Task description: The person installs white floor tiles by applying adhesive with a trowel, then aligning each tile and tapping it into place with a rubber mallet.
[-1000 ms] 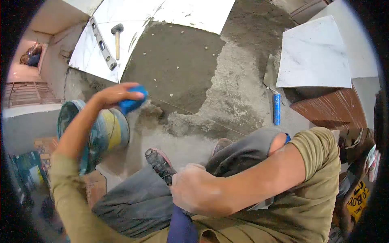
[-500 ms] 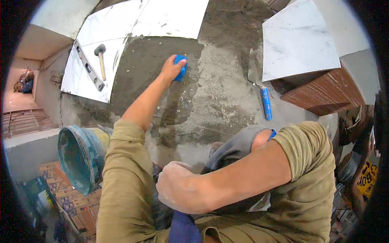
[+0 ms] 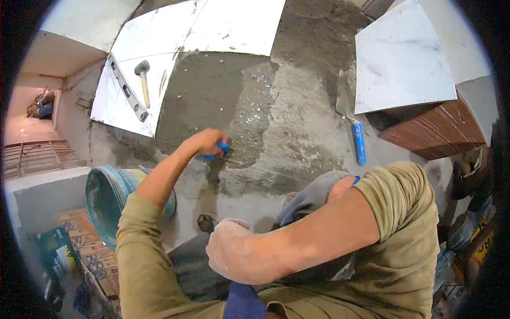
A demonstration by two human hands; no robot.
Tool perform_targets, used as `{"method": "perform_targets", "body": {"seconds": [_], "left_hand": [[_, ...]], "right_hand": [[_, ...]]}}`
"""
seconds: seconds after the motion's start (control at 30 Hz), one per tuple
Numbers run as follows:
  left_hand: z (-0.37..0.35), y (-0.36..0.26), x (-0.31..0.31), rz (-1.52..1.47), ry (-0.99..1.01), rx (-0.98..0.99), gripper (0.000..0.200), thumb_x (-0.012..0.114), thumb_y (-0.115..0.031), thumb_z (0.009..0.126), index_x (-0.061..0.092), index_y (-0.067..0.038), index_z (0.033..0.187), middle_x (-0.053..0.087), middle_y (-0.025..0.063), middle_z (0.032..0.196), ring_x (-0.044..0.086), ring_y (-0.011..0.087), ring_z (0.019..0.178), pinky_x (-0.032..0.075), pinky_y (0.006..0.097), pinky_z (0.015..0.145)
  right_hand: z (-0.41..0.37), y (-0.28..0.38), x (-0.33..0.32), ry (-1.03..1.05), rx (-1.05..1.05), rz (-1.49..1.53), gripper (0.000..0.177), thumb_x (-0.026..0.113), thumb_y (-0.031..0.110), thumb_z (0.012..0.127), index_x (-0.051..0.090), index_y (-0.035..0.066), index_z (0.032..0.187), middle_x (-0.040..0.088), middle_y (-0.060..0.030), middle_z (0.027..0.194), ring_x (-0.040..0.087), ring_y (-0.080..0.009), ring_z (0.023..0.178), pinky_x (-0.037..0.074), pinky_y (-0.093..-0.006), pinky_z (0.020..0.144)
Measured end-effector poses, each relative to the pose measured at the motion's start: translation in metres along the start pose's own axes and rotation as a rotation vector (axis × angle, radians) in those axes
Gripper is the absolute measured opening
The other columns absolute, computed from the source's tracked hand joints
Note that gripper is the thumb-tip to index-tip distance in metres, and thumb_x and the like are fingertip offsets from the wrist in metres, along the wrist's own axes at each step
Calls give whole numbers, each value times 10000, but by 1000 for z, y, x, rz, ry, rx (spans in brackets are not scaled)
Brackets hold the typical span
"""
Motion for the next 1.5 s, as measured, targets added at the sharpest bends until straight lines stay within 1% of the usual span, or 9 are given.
{"method": "perform_targets", "body": {"seconds": [0.2,0.33,0.4,0.53,0.83,1.03,1.23,1.37,1.5], "left_hand": [[64,28,-73,-313,-775,-327,306,687,-236,777,604,-65,1017,674,190,965,643,368,915,508,425,798],[87,47,-94,-462,-1172,-257,349,690,-298,807,617,-72,1062,681,167,976,648,336,914,508,401,803],[113,60,-91,-638,-779,-188,429,730,-366,805,632,-63,1093,689,134,966,656,265,882,515,378,782],[134,-13,-127,-878,-612,16,531,786,-443,759,652,-23,1054,694,92,932,641,183,841,522,347,747],[232,31,-174,-510,-784,-152,425,641,-221,812,576,16,1158,621,259,1171,603,398,1104,482,445,943],[181,176,-213,-302,-954,-484,393,622,-180,833,518,14,1158,623,263,1124,604,416,1074,486,487,909],[90,254,-190,-396,-1133,-448,277,530,-134,850,581,-114,1121,666,199,1070,627,362,1028,485,427,877],[25,245,-123,-383,-632,-312,193,547,-240,896,652,-100,978,693,154,1010,650,284,969,485,383,848],[-26,201,-86,-5,53,-319,348,508,-321,948,658,-10,987,672,241,971,638,401,958,489,468,826]], "right_hand": [[-5,-3,-8,-11,17,24,160,715,171,687,766,112,827,735,-42,799,703,-229,748,527,-415,521],[-10,-8,-8,-27,73,81,150,708,155,664,759,107,797,726,-39,765,700,-224,725,513,-390,510],[-6,-11,2,-63,56,86,152,697,150,660,757,105,791,723,-53,760,698,-226,719,507,-383,506],[-1,-19,8,-134,44,134,134,670,149,653,733,74,743,690,-105,709,673,-251,667,486,-375,494],[-11,-49,16,-696,11,-128,150,607,139,679,665,22,752,598,-94,669,631,-246,627,439,-372,468],[4,-64,15,-296,97,238,202,617,149,696,666,-1,821,625,-103,738,627,-227,661,443,-352,476],[6,-73,6,-516,7,93,166,609,156,709,641,7,776,623,-121,721,612,-244,593,443,-377,464],[20,-79,8,-480,-56,226,141,613,166,694,627,27,711,596,-107,641,597,-246,553,436,-371,454],[34,-79,10,-518,-103,193,142,627,179,664,653,42,639,577,-96,538,575,-266,477,417,-384,408]]}}
Point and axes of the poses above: each hand's wrist, its own z-axis towards the middle knuckle, its own x-axis out of the palm, y = z × x, the point moved 3 cm from there along z, towards the middle knuckle
